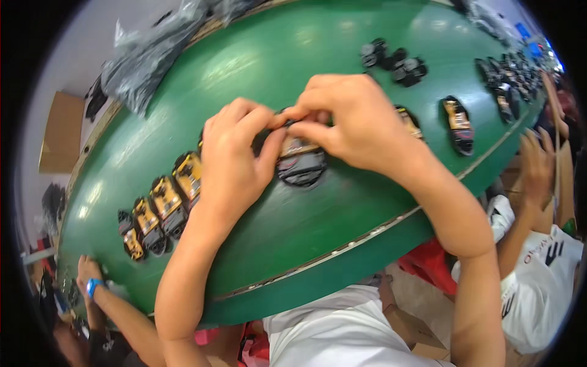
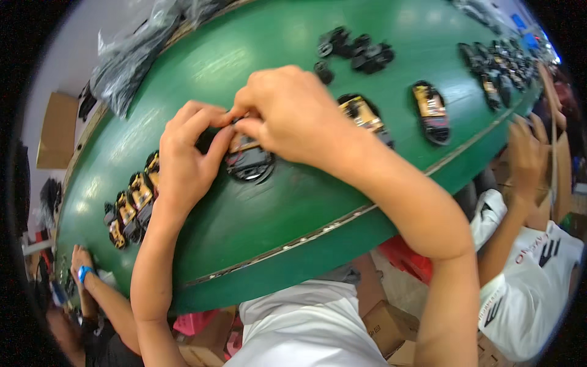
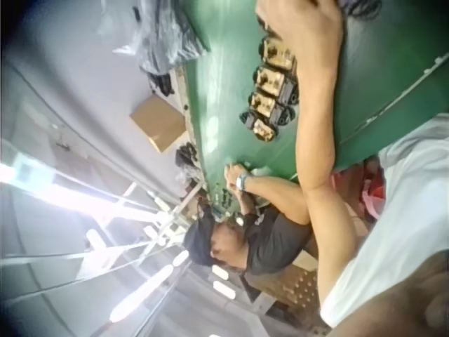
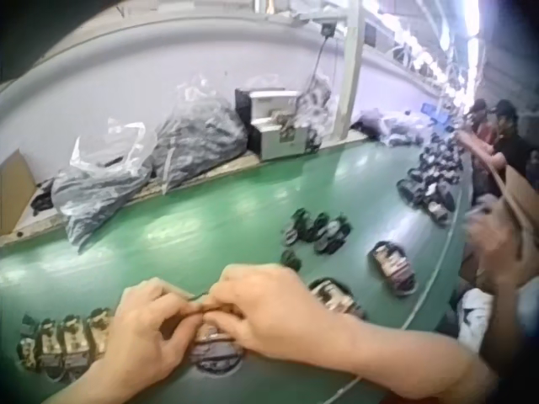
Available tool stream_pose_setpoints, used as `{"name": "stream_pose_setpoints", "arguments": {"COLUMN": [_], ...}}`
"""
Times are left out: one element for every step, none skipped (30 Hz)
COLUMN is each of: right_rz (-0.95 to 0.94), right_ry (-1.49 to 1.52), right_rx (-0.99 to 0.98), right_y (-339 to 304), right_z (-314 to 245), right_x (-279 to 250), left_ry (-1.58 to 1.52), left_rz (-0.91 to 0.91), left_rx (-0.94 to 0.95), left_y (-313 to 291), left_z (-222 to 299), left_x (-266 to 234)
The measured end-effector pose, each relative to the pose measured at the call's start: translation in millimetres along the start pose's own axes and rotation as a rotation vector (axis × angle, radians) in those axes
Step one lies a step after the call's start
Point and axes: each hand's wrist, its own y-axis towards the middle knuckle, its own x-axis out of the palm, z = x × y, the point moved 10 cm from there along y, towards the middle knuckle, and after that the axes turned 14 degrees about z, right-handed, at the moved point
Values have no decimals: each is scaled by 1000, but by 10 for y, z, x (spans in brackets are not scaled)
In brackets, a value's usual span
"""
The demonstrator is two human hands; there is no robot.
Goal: Assembling small electronic devices by attaching plastic components to the housings on a production line
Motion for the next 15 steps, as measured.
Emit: {"name": "stream_pose_setpoints", "arguments": {"right_rz": [-13,-27,-25,-24,24,80,160,157,156,154,59,-40,-92,-94,-77], "right_ry": [-20,-41,-7,-26,-58,-92,-182,-311,-397,-474,-576,-662,-627,-655,-617], "right_rx": [-24,-49,-20,-26,8,34,51,86,144,210,298,379,495,437,389], "right_y": [7,9,15,27,53,93,96,110,99,52,-2,-4,-30,-43,-14], "right_z": [-23,-54,-46,-44,22,58,179,381,670,924,1153,1245,1327,1245,1203], "right_x": [-7,-41,-106,-198,-382,-626,-892,-1039,-1166,-1227,-1181,-1059,-948,-897,-865], "left_ry": [35,3,-8,-8,-2,-13,-20,-26,-14,-20,-47,-59,-47,-44,-70], "left_rz": [-9,13,8,-2,-17,4,33,72,83,88,54,23,44,51,37], "left_rx": [22,41,40,33,-9,6,-10,-30,1,16,-11,-42,-2,11,3], "left_y": [6,24,16,-9,-29,12,40,65,95,98,112,105,100,110,99], "left_z": [29,62,50,37,15,94,134,118,169,194,154,81,82,76,79], "left_x": [9,12,34,9,-34,-126,-203,-294,-326,-360,-311,-306,-340,-364,-374]}}
